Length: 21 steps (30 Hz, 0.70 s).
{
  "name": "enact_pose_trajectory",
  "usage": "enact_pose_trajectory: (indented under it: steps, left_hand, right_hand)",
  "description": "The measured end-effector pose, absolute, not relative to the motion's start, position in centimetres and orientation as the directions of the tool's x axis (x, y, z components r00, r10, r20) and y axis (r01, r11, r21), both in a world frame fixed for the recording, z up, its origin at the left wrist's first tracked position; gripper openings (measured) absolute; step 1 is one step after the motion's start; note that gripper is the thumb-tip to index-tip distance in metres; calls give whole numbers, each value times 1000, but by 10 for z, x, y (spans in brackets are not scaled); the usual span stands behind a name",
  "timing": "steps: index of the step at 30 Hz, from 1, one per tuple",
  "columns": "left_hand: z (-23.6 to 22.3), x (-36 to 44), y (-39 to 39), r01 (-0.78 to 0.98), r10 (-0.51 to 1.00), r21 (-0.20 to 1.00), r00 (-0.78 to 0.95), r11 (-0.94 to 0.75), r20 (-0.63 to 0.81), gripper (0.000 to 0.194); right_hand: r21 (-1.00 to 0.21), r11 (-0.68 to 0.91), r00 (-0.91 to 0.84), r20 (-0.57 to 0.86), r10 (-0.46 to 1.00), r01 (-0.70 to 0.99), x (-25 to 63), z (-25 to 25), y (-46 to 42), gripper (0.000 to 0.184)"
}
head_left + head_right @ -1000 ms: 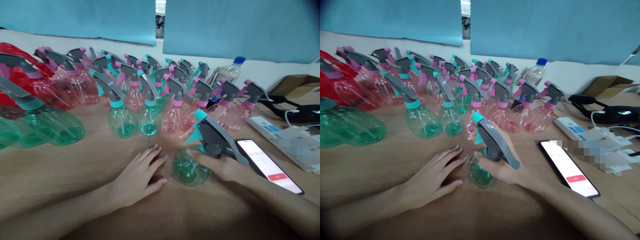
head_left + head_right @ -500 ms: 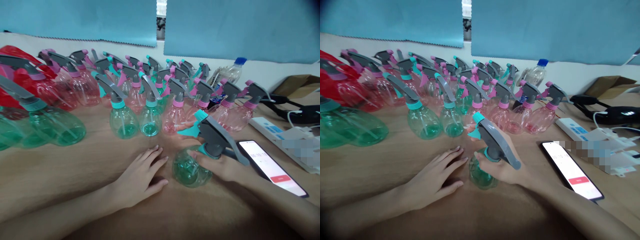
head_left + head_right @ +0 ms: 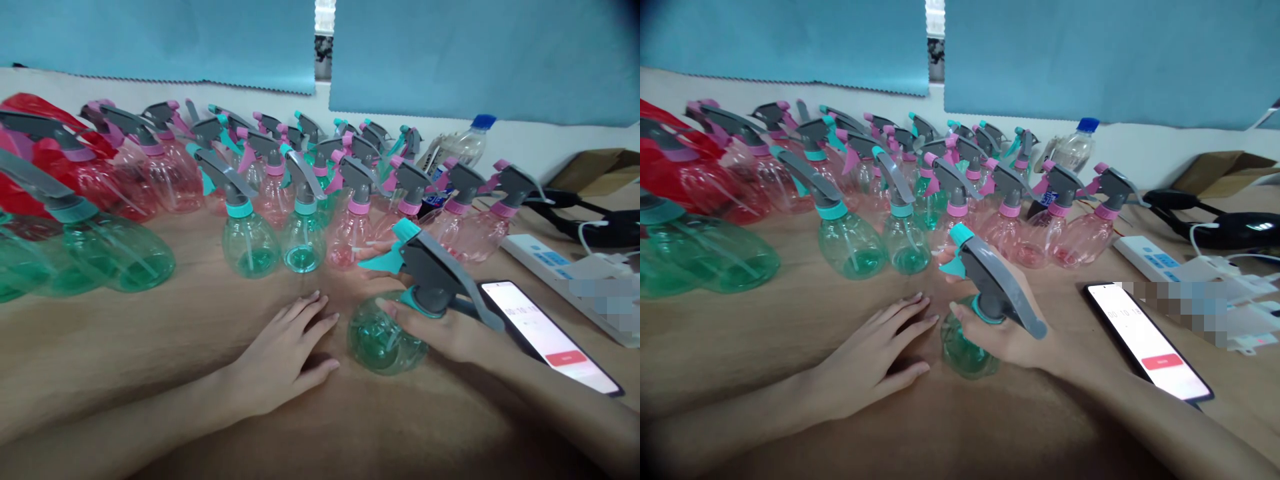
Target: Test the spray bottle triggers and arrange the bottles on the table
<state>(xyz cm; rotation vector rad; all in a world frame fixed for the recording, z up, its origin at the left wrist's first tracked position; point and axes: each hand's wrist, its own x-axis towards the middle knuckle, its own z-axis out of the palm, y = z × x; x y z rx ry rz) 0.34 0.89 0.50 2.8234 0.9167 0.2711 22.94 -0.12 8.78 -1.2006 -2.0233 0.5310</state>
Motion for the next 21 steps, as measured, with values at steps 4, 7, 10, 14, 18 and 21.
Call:
enact_pose_trajectory:
  steps: [4, 7, 10, 14, 18, 21]
  left_hand:
    - [3, 3, 9, 561, 595, 218, 791, -799, 143, 55]
    - [3, 3, 9, 564, 596, 213, 791, -798, 137, 55]
    - [3, 3, 9, 567, 596, 205, 793, -798, 127, 55]
    - [4, 4, 10, 564, 591, 196, 797, -802, 127, 55]
    - [4, 4, 10, 563, 590, 192, 797, -804, 128, 55]
    - [3, 3, 9, 564, 590, 194, 797, -803, 125, 54]
  right_hand:
    - [-675, 473, -310, 357, 881, 567, 227, 90, -2, 20]
    - [-704, 461, -301, 350, 887, 541, 226, 91, -2, 22]
    - [-730, 439, -304, 322, 897, 524, 225, 91, -1, 28]
    - [-748, 453, -352, 307, 884, 486, 226, 87, 0, 31]
    - [-723, 499, -287, 408, 866, 477, 230, 74, 0, 21]
    - [-699, 516, -248, 455, 855, 495, 233, 69, -1, 17]
